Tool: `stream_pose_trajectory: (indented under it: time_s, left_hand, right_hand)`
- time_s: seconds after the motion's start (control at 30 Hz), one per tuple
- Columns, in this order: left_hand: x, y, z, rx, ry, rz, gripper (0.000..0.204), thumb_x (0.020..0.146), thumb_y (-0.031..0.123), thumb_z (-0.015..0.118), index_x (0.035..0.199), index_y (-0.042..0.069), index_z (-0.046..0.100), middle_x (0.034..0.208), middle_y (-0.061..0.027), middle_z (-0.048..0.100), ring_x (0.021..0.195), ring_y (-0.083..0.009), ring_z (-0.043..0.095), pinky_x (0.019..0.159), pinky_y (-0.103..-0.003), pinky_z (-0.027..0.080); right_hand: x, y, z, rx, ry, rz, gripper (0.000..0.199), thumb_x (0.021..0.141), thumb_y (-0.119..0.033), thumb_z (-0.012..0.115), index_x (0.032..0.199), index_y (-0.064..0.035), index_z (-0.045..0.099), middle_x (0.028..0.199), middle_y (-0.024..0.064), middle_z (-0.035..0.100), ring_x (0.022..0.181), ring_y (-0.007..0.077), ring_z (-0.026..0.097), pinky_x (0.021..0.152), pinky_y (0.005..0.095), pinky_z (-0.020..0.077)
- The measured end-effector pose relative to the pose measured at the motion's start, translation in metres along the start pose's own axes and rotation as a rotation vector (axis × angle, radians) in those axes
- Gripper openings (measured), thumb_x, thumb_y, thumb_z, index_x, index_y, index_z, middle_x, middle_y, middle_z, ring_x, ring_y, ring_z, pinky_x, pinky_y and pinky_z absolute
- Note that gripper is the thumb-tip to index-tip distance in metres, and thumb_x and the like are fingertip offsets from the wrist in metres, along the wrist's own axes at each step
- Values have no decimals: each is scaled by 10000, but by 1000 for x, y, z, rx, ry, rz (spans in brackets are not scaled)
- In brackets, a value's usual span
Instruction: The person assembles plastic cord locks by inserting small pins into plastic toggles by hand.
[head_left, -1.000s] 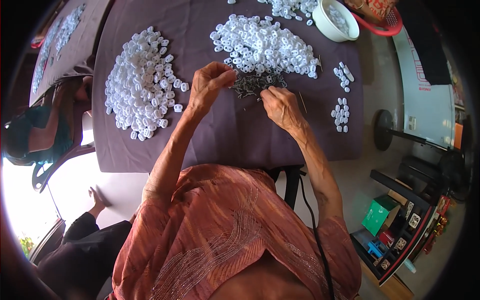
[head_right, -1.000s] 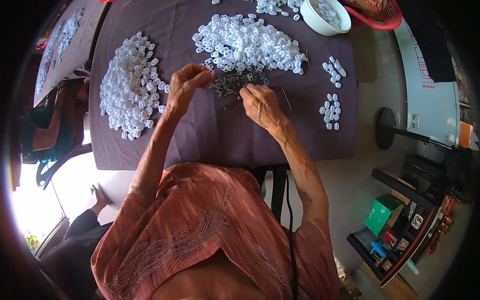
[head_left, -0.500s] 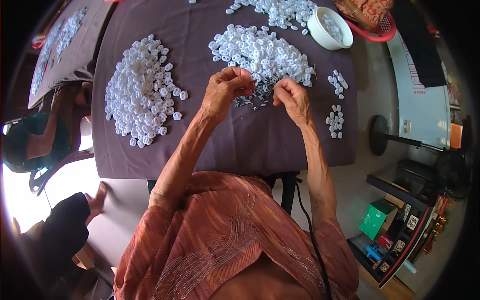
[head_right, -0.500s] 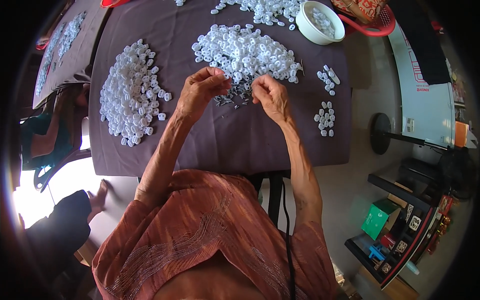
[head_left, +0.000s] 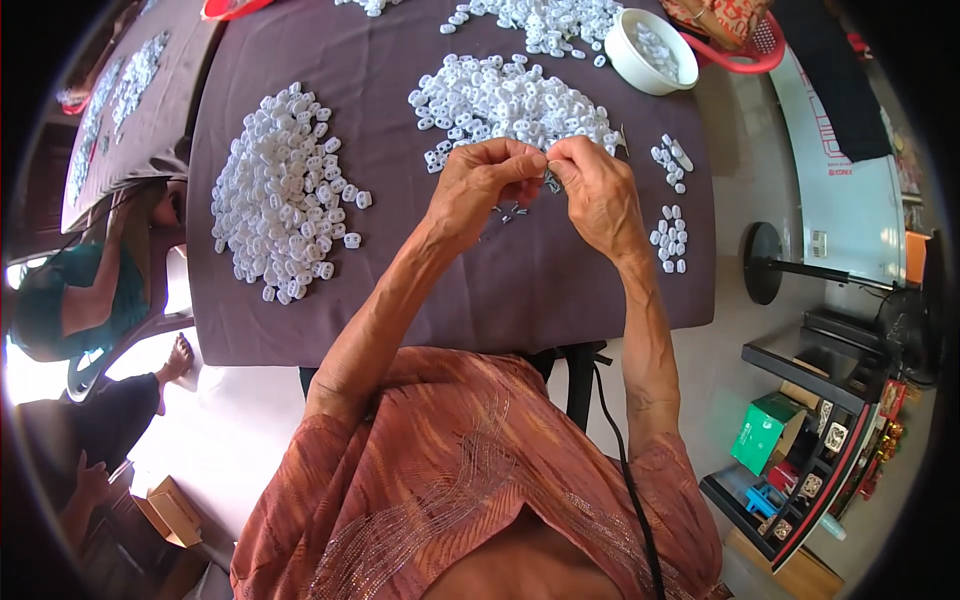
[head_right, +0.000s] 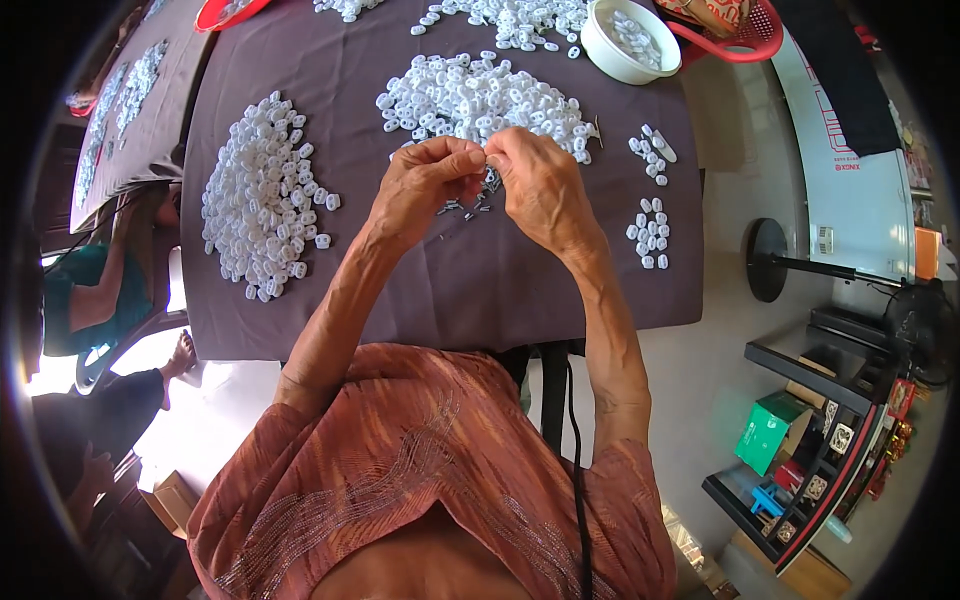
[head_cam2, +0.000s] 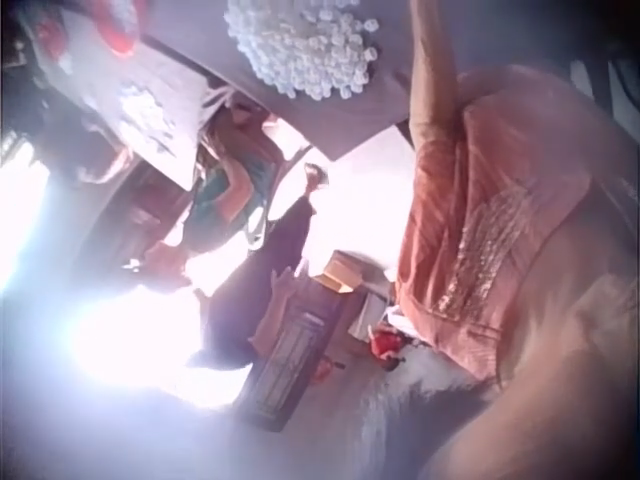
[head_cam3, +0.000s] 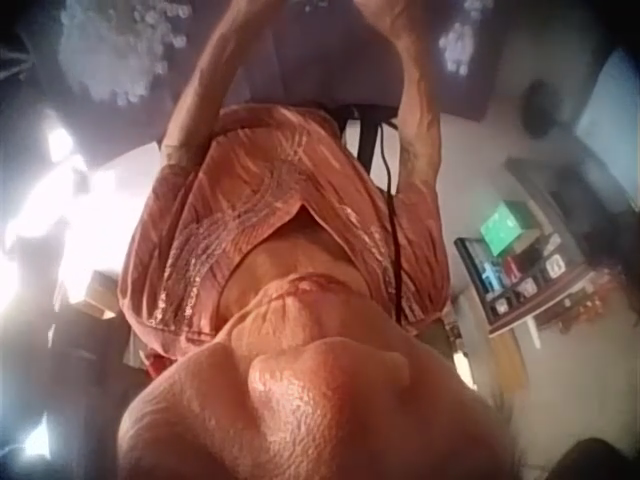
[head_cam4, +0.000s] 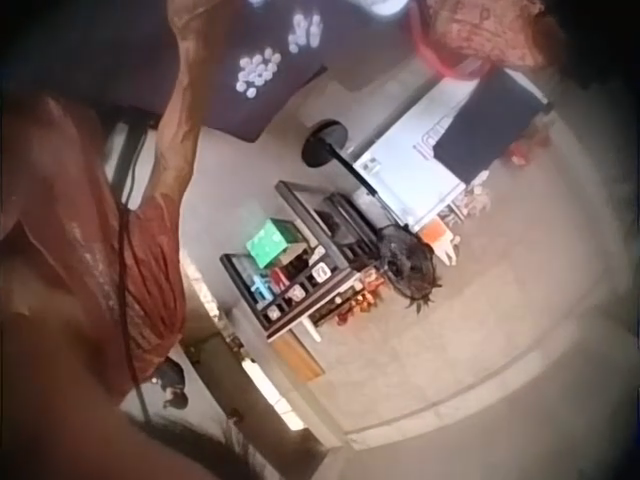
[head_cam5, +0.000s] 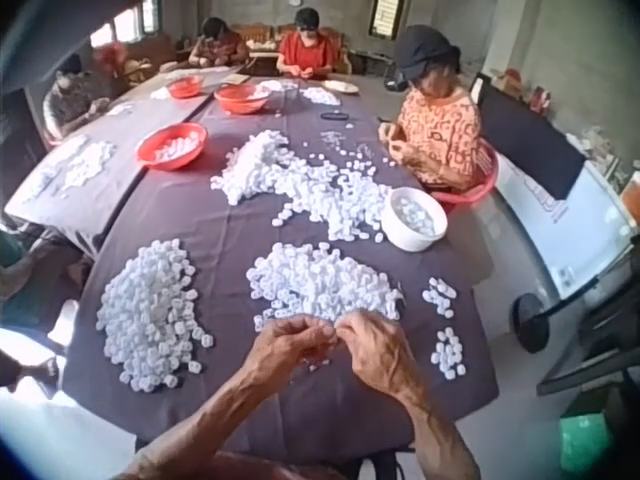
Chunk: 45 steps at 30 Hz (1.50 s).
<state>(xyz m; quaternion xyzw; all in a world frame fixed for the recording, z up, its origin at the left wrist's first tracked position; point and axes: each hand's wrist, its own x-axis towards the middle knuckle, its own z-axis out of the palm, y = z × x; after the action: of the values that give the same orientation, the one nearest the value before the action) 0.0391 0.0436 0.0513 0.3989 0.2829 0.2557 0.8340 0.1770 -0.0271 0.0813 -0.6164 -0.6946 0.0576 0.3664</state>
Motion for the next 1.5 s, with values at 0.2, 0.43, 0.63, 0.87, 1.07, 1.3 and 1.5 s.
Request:
stream_pose_trajectory:
  time_s: [0.2, 0.43, 0.63, 0.87, 1.07, 1.3, 1.5]
  left_hand:
    - [-1, 6, 7, -143, -48, -37, 155, 814, 164, 599, 842, 13, 577, 715, -32, 569, 607, -97, 518, 561, -228, 432]
    - [-2, 5, 9, -71, -24, 19, 171, 794, 189, 625, 764, 23, 592, 691, -35, 578, 597, -96, 521, 543, -216, 420]
    - [-4, 5, 12, 44, 17, 143, 162, 798, 166, 610, 779, 7, 587, 674, -30, 574, 586, -81, 501, 536, -213, 405]
    - [-4, 1, 6, 181, 21, 134, 146, 812, 146, 593, 808, 0, 586, 700, -22, 557, 603, -84, 502, 566, -217, 416]
    - [-5, 0, 5, 63, -18, 78, 148, 802, 149, 606, 807, 2, 587, 712, -36, 577, 595, -86, 506, 566, -219, 415]
    - [-7, 5, 8, 152, 21, 134, 95, 794, 92, 602, 815, 2, 579, 707, -18, 565, 602, -78, 500, 576, -212, 412]
    - [-5, 1, 6, 307, 59, 184, 127, 768, 107, 599, 813, -9, 575, 703, -17, 586, 610, -45, 501, 544, -181, 400]
  right_hand:
    - [-4, 0, -8, 404, 9, 277, 89, 821, -56, 554, 889, 2, 558, 766, 47, 608, 708, 101, 590, 634, 232, 468]
    - [-5, 3, -5, 526, -3, 353, 89, 824, -82, 544, 860, -2, 559, 755, 34, 600, 682, 81, 561, 637, 213, 445]
    - [-3, 1, -3, 572, 32, 368, 123, 837, -127, 551, 839, -5, 555, 700, 22, 579, 656, 76, 543, 615, 213, 433]
    - [-4, -2, -5, 418, -89, 386, 131, 859, -129, 517, 832, -2, 527, 658, 28, 556, 611, 73, 510, 579, 215, 418]
    - [-8, 3, 0, 488, -81, 381, 114, 869, -107, 493, 853, 3, 516, 697, 30, 554, 641, 78, 521, 603, 220, 429]
    - [-7, 3, 2, 460, -69, 378, 165, 872, -156, 506, 854, 7, 524, 708, 37, 565, 641, 83, 524, 605, 225, 428]
    - [-7, 3, -3, 381, -121, 405, 158, 853, -158, 529, 824, -3, 537, 685, 34, 563, 631, 82, 519, 587, 225, 423]
